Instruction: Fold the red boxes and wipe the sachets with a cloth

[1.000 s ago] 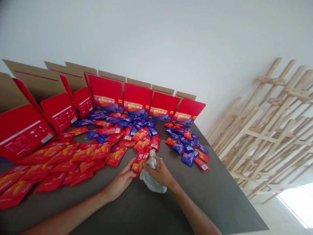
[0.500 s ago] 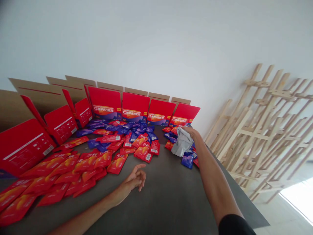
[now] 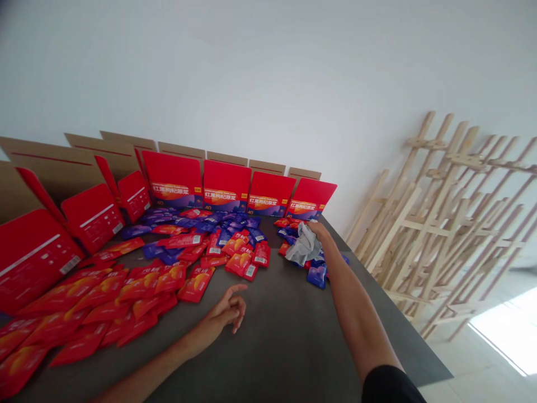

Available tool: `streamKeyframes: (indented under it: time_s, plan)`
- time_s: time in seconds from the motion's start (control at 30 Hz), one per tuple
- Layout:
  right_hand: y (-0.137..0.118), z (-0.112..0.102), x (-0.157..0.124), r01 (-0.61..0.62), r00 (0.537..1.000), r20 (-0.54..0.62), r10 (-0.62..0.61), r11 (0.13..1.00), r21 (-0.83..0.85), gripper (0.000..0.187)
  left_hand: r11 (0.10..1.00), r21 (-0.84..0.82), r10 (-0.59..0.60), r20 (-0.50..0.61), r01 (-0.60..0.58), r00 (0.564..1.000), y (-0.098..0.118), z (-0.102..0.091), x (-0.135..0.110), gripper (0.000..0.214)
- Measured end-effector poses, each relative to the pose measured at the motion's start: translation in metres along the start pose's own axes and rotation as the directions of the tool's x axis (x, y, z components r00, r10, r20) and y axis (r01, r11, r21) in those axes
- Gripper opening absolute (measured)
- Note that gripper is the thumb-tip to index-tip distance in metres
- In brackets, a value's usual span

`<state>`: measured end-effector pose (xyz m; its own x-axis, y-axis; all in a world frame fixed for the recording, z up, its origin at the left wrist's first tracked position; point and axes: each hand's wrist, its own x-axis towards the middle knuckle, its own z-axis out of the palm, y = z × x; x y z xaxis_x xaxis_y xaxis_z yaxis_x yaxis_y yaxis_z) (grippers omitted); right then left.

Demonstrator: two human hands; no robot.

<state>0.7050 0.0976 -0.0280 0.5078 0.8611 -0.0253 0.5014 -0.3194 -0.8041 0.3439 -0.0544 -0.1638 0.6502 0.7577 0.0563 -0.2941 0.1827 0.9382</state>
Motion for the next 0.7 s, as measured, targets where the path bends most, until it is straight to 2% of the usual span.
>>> streamKeyframes:
  time_s: [0.07,0.1,0.13,0.2,0.27,0.3,0.33,0.37,0.43,0.5,0.57,0.7]
  plan:
    - [0.001,0.003,-0.009,0.005,1.000,-0.015,-0.006,1.000,-0.014,0.029,0.976,0.206,0.065,0.020,-0.068,0.998,0.008,0.000,-0.004,0.038]
    - [0.002,0.007,-0.016,0.031,0.999,-0.016,-0.031,0.999,-0.011,0.026,0.932,0.345,0.105,0.040,-0.112,0.994,0.014,0.000,-0.007,0.037]
    - [0.003,0.012,-0.026,0.075,0.997,-0.011,-0.075,0.997,-0.001,0.024,0.859,0.487,0.145,0.069,-0.160,0.987,0.023,-0.001,-0.010,0.036]
    - [0.007,0.025,-0.052,0.189,0.982,0.016,-0.189,0.982,0.032,0.023,0.652,0.716,0.222,0.132,-0.248,0.966,0.042,-0.004,-0.013,0.035]
    - [0.014,0.040,-0.085,0.298,0.952,0.059,-0.302,0.952,0.072,0.022,0.433,0.864,0.299,0.131,-0.257,0.945,0.062,-0.011,-0.013,0.035]
    - [0.018,0.048,-0.102,0.351,0.930,0.081,-0.358,0.932,0.092,0.023,0.326,0.924,0.334,0.085,-0.200,0.939,0.071,-0.016,-0.012,0.035]
    - [0.023,0.055,-0.118,0.415,0.899,0.101,-0.426,0.903,0.116,0.024,0.220,0.971,0.367,0.006,-0.093,0.930,0.078,-0.023,-0.011,0.037]
    - [0.028,0.061,-0.134,0.501,0.849,0.109,-0.517,0.853,0.145,0.025,0.119,0.991,0.396,-0.103,0.060,0.912,0.084,-0.030,-0.010,0.039]
    - [0.037,0.073,-0.161,0.620,0.755,0.127,-0.643,0.763,0.183,0.025,-0.051,0.914,0.431,-0.345,0.404,0.834,0.091,-0.048,-0.011,0.050]
    - [0.044,0.082,-0.181,0.661,0.706,0.157,-0.691,0.722,0.203,0.023,-0.160,0.771,0.416,-0.514,0.616,0.751,0.093,-0.065,-0.013,0.065]
    - [0.049,0.090,-0.193,0.666,0.689,0.204,-0.695,0.719,0.200,0.020,-0.217,0.697,0.369,-0.590,0.684,0.718,0.093,-0.077,-0.016,0.073]
    - [0.054,0.101,-0.201,0.692,0.654,0.255,-0.712,0.700,0.177,0.015,-0.245,0.685,0.284,-0.625,0.686,0.727,0.095,-0.082,-0.017,0.073]
